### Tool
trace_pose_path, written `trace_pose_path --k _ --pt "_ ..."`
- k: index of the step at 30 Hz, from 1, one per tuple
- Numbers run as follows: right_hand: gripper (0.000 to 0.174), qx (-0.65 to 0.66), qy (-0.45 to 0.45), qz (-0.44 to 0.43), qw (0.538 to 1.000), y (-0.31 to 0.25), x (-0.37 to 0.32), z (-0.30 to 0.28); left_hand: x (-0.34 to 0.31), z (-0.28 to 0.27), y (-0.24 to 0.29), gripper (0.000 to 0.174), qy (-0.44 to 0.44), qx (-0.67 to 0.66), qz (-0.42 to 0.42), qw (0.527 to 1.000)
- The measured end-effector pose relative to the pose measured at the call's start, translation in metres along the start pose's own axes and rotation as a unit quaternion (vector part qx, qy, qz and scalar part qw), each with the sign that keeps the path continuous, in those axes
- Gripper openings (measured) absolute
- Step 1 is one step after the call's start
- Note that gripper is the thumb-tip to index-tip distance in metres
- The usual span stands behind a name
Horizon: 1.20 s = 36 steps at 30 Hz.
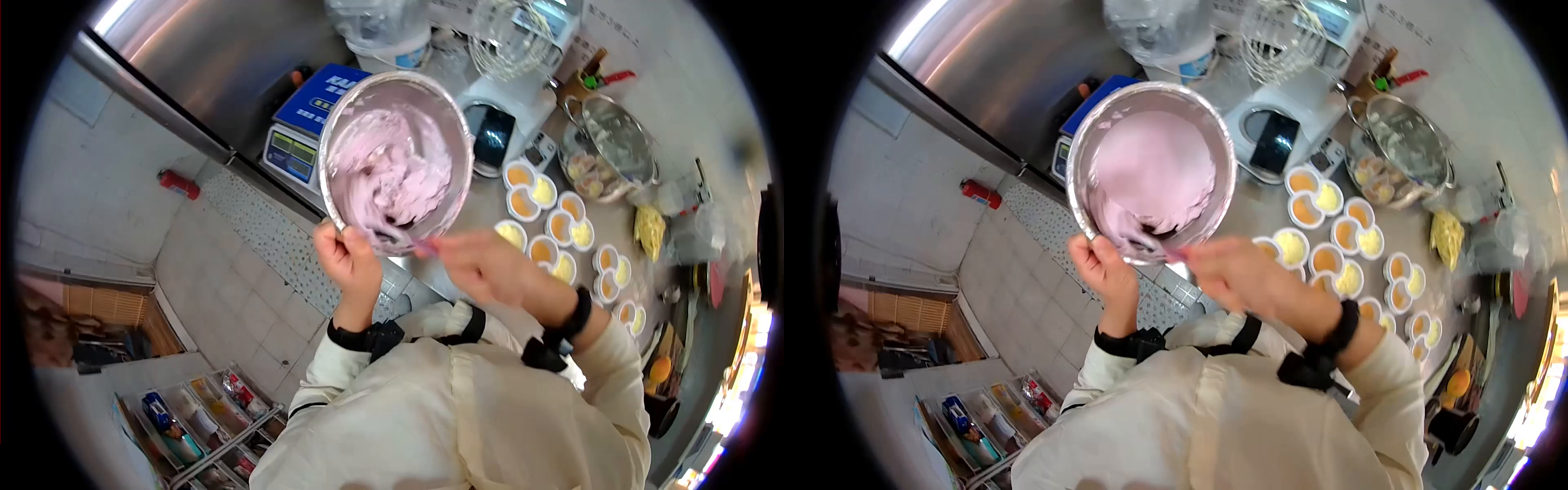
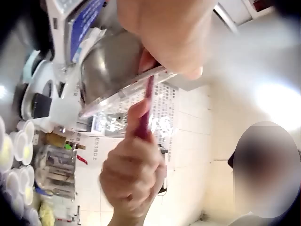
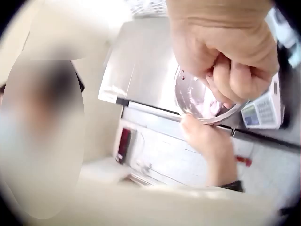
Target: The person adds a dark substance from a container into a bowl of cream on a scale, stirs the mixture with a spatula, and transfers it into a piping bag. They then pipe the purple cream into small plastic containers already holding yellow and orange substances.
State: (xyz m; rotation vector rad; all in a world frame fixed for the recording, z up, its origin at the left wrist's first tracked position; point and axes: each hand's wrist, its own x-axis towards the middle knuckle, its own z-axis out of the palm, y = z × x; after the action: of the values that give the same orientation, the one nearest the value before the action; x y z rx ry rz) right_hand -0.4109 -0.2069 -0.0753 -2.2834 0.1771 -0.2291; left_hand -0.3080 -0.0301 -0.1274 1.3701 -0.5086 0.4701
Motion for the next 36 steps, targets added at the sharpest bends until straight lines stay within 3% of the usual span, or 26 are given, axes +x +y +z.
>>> trace_pose_path --k 1,3,4,5,7,8,9,11,13,15,16,17,19,20,21,23,24,25,27,28,29,31,32,33,35,36 --pt "0.021 0.055 0.001 0.025 0.998 0.001 0.010 0.001 -0.010 0.003 -0.006 0.021 -0.019 -0.052 -0.048 0.997" --pt "0.026 0.161 0.002 0.058 0.985 0.001 0.024 0.003 -0.013 0.007 -0.010 0.016 -0.016 -0.005 -0.009 1.000" --pt "0.028 -0.030 0.093 0.016 0.995 -0.009 0.021 -0.009 -0.012 0.006 -0.008 0.016 -0.016 -0.006 -0.007 1.000" --pt "0.028 -0.033 0.093 0.010 0.995 -0.011 0.012 -0.009 -0.008 0.007 -0.006 0.016 -0.010 -0.024 -0.015 1.000" --pt "0.033 -0.351 0.000 -0.073 0.933 -0.020 -0.022 0.001 -0.005 0.005 -0.004 0.016 -0.004 -0.040 -0.024 0.999" --pt "0.038 -0.305 -0.060 -0.100 0.945 -0.026 -0.024 0.008 -0.002 0.005 -0.006 0.016 -0.005 -0.033 -0.036 0.999" --pt "0.038 -0.303 -0.060 -0.094 0.947 -0.028 -0.019 0.010 -0.003 0.004 -0.007 0.015 -0.011 -0.024 -0.053 0.998" --pt "0.043 -0.270 0.055 -0.179 0.944 -0.028 0.001 0.006 -0.005 0.006 -0.004 0.015 -0.023 -0.013 -0.058 0.998" --pt "0.046 -0.327 0.082 -0.133 0.932 -0.032 0.007 -0.001 -0.001 0.007 0.000 0.014 -0.006 -0.021 -0.035 0.999" --pt "0.046 -0.400 -0.021 -0.059 0.914 -0.039 -0.008 -0.003 0.005 0.007 -0.001 0.014 0.002 -0.019 -0.013 1.000" --pt "0.047 -0.380 -0.091 -0.102 0.915 -0.043 -0.014 0.001 0.005 0.008 -0.002 0.014 -0.002 -0.019 0.000 1.000" --pt "0.047 -0.379 -0.091 -0.100 0.916 -0.044 -0.009 -0.001 0.006 0.008 -0.002 0.014 -0.004 -0.019 -0.001 1.000" --pt "0.050 -0.357 0.001 -0.163 0.920 -0.044 0.009 -0.009 0.005 0.005 -0.001 0.015 0.006 -0.028 -0.047 0.998" --pt "0.050 -0.379 0.007 -0.111 0.919 -0.044 0.019 -0.016 0.004 0.003 0.000 0.015 0.005 -0.027 -0.048 0.998" --pt "0.050 -0.379 0.008 -0.115 0.918 -0.044 0.018 -0.015 0.007 0.003 0.000 0.015 0.011 -0.026 -0.039 0.999" --pt "0.048 -0.433 0.008 -0.102 0.896 -0.044 0.002 -0.008 0.012 0.003 -0.002 0.015 0.028 -0.027 -0.023 0.999" --pt "0.046 -0.457 -0.050 -0.111 0.881 -0.054 -0.011 0.003 0.010 0.003 -0.004 0.015 0.010 -0.024 -0.016 1.000" --pt "0.046 -0.459 -0.048 -0.109 0.881 -0.053 -0.006 0.001 0.008 0.005 -0.005 0.016 -0.013 -0.021 -0.012 1.000" --pt "0.043 -0.383 -0.010 -0.142 0.913 -0.050 0.007 -0.007 0.003 0.004 -0.006 0.016 0.008 0.000 -0.040 0.999" --pt "0.041 -0.418 0.051 -0.120 0.899 -0.042 0.019 -0.011 0.004 0.001 -0.008 0.015 0.010 -0.014 -0.040 0.999" --pt "0.041 -0.419 0.053 -0.123 0.898 -0.036 0.016 -0.007 0.009 0.000 -0.009 0.015 0.017 -0.029 -0.035 0.999" --pt "0.040 -0.435 -0.026 -0.140 0.889 -0.037 0.004 0.001 0.012 0.002 -0.006 0.017 0.028 -0.015 -0.029 0.999" --pt "0.021 -0.467 -0.043 -0.213 0.857 -0.050 -0.010 0.005 0.010 -0.001 -0.013 0.018 0.014 -0.005 -0.020 1.000" --pt "0.021 -0.467 -0.042 -0.212 0.857 -0.042 0.000 -0.006 0.009 -0.002 -0.017 0.019 -0.002 0.005 -0.013 1.000" --pt "0.022 -0.437 0.146 -0.349 0.816 -0.011 0.027 -0.040 0.010 -0.007 -0.014 0.020 0.000 0.012 -0.014 1.000" --pt "0.023 -0.448 0.156 -0.282 0.834 -0.002 0.031 -0.052 0.011 -0.008 -0.009 0.020 0.005 0.008 0.007 1.000"
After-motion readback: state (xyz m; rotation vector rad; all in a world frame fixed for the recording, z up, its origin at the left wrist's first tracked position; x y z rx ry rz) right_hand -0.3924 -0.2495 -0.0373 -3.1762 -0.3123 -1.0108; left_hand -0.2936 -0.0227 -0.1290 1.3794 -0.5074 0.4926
